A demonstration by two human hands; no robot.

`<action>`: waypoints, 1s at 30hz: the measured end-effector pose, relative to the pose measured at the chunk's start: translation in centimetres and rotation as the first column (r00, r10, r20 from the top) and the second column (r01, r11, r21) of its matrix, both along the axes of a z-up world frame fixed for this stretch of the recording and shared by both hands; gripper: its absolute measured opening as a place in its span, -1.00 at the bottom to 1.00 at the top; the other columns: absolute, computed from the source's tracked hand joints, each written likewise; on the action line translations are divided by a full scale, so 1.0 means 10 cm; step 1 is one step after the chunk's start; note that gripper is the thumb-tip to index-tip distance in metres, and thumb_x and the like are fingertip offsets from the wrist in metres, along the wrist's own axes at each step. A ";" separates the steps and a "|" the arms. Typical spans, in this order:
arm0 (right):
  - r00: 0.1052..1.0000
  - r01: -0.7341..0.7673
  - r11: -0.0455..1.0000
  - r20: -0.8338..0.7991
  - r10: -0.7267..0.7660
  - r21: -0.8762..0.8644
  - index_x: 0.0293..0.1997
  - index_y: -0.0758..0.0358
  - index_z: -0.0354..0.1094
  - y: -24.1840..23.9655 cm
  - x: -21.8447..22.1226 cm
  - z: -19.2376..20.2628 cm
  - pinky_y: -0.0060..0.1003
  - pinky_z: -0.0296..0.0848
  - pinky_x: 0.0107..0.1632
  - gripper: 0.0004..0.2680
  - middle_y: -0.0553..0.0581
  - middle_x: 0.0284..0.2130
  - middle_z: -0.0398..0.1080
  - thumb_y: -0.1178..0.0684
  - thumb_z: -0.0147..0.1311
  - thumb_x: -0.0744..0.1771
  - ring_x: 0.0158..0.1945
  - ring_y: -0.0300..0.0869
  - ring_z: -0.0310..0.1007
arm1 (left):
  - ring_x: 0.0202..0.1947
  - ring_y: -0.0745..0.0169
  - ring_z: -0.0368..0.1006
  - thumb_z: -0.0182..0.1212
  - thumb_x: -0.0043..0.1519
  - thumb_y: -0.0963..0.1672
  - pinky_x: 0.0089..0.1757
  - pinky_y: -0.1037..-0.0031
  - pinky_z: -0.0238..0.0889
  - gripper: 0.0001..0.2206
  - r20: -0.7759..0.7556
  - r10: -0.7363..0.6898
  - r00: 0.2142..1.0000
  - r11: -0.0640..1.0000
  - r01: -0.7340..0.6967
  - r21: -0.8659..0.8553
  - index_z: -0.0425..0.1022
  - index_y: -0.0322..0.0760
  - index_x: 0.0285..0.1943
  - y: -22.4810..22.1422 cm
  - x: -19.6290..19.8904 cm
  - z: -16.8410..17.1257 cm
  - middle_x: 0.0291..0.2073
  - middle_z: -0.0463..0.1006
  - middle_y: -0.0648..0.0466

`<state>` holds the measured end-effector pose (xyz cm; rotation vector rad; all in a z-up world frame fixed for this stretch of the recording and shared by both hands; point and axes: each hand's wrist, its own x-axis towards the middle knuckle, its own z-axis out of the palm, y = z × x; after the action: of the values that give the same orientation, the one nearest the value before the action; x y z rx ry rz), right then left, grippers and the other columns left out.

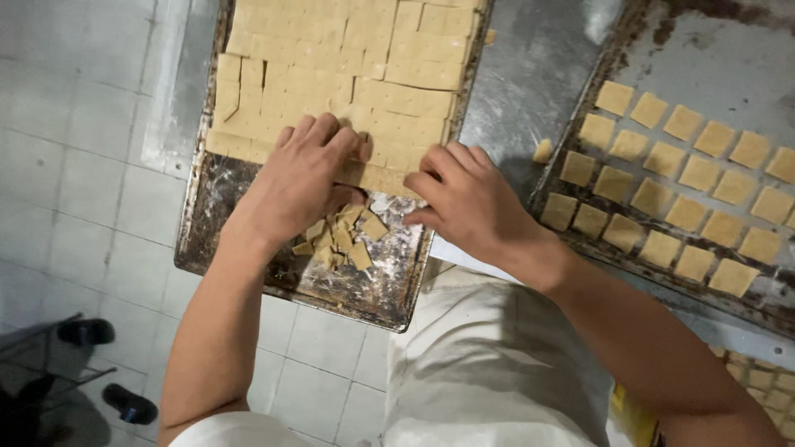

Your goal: The person peels square pieces of dough from a larger sheet and places them onto a metal baking tray one by one.

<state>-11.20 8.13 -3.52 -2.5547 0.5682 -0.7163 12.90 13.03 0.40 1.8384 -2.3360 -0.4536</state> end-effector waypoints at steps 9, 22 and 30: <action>0.990 0.058 0.998 -0.124 -0.059 -0.009 -0.12 0.24 0.48 -0.02 0.18 -0.07 -0.14 0.33 -0.09 -0.83 0.08 -0.29 0.37 -0.02 0.25 0.35 -0.20 -0.11 0.38 | 0.01 0.07 0.37 0.37 0.23 -0.06 0.07 0.25 0.21 -0.75 -0.209 -0.051 0.976 0.988 0.020 -0.151 0.57 -0.15 0.04 0.11 0.26 -0.20 -0.08 0.49 0.12; 0.993 0.009 0.970 -0.114 -0.038 -0.243 -0.19 0.18 0.50 -0.03 0.18 -0.13 -0.15 0.36 -0.04 -0.92 0.04 -0.28 0.40 0.06 0.24 0.33 -0.10 -0.13 0.44 | -0.04 0.15 0.45 0.38 0.24 -0.11 0.05 0.26 0.22 -0.87 -0.247 -0.165 0.955 0.933 0.071 -0.352 0.68 -0.15 -0.08 0.14 0.26 -0.38 -0.16 0.59 0.15; 0.977 0.115 0.957 0.145 -0.158 0.265 -0.14 0.32 0.50 -0.44 0.02 -0.06 -0.43 0.39 -0.32 -0.89 0.08 -0.32 0.43 0.11 0.15 0.47 -0.32 -0.30 0.37 | -0.32 0.38 0.56 0.31 0.27 -0.14 -0.25 0.43 0.46 -0.90 -0.616 0.369 0.696 0.929 -0.291 0.229 0.64 -0.20 -0.10 -0.22 0.19 -0.06 -0.26 0.58 0.16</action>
<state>-11.03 3.71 -4.07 -2.2117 0.7360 -0.8354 14.78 10.87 -0.20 1.7098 -1.4989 -1.0014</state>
